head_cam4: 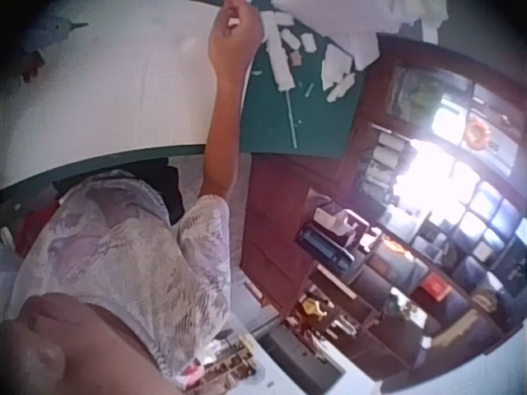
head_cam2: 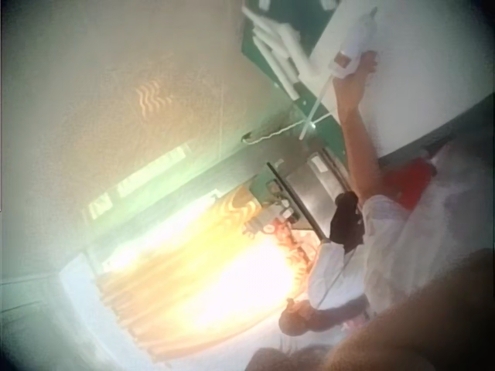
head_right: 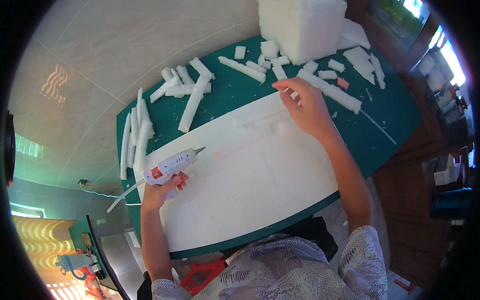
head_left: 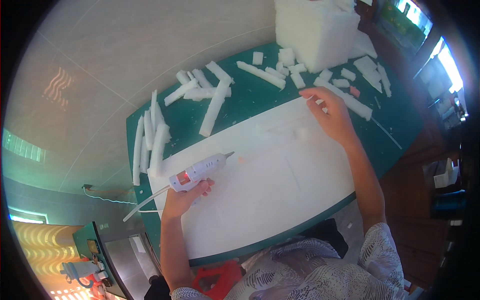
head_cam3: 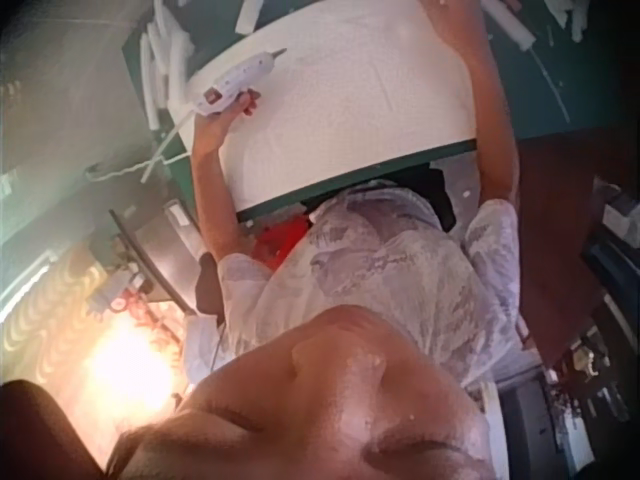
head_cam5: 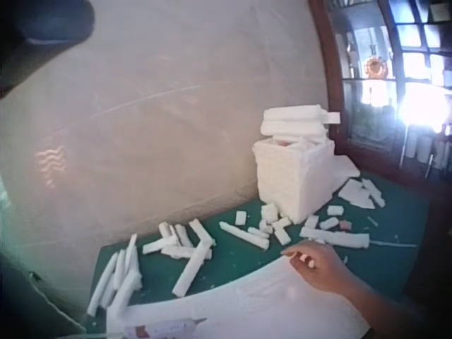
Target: Using a hot glue gun to assemble small white rectangular foam pieces into a frame.
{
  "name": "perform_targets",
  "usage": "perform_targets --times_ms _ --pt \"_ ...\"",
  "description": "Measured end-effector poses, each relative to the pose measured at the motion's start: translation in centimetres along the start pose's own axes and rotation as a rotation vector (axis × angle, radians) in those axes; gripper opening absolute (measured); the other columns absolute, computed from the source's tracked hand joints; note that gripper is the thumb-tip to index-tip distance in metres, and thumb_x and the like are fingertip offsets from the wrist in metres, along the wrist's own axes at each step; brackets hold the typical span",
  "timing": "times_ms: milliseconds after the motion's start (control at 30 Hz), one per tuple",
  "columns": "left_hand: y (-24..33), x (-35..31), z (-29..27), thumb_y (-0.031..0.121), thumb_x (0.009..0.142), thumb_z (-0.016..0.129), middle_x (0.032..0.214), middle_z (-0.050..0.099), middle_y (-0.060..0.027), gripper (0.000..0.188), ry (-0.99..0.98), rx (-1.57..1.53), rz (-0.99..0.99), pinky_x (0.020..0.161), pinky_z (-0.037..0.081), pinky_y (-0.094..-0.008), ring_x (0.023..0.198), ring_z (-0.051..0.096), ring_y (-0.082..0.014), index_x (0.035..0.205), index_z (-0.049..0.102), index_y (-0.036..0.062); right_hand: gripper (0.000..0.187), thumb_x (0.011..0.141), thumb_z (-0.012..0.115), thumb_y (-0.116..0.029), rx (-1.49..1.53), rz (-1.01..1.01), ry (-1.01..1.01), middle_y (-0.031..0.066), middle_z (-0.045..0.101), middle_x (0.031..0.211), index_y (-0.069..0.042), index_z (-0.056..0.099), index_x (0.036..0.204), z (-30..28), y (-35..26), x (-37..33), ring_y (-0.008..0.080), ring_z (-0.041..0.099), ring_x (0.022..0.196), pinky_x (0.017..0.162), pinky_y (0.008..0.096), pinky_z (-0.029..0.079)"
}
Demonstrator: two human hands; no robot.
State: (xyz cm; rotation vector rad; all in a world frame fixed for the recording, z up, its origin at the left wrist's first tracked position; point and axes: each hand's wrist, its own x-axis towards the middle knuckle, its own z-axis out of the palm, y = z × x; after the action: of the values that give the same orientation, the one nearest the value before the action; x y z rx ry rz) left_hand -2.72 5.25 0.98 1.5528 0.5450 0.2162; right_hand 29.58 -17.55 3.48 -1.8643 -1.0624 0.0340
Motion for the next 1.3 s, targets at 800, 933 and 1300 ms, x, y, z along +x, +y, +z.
perform_targets --times_ms 800,933,1300 --pt "0.0 0.7 0.3 0.014 0.086 0.071 0.092 0.071 -0.0069 0.027 0.065 0.076 -0.049 0.066 0.053 -0.0273 0.076 0.064 -0.0119 0.109 0.066 0.0007 0.035 0.084 0.070 -0.001 0.553 0.167 -0.557 0.0104 0.061 0.121 -0.006 0.050 0.113 5.0 -3.4 -1.3 0.0212 0.059 0.116 0.103 0.0353 0.046" --pt "0.2 0.6 0.1 0.016 0.085 0.072 0.089 0.071 -0.0064 0.029 0.077 0.058 -0.020 0.066 0.053 -0.0267 0.075 0.064 -0.0117 0.108 0.066 0.0003 0.036 0.084 0.071 -0.001 0.551 0.183 -0.634 0.0107 0.062 0.121 -0.007 0.050 0.113 7.3 -4.4 -0.9 0.0224 0.060 0.115 0.101 0.0350 0.048" --pt "0.2 0.9 -0.1 0.015 0.084 0.072 0.086 0.069 -0.0059 0.023 0.074 0.073 -0.057 0.064 0.053 -0.0261 0.071 0.063 -0.0118 0.101 0.067 0.0000 0.033 0.091 0.065 -0.007 0.268 0.060 -0.664 0.0125 0.064 0.117 -0.008 0.048 0.118 9.0 -5.9 -1.3 0.0269 0.066 0.109 0.098 0.0365 0.049"
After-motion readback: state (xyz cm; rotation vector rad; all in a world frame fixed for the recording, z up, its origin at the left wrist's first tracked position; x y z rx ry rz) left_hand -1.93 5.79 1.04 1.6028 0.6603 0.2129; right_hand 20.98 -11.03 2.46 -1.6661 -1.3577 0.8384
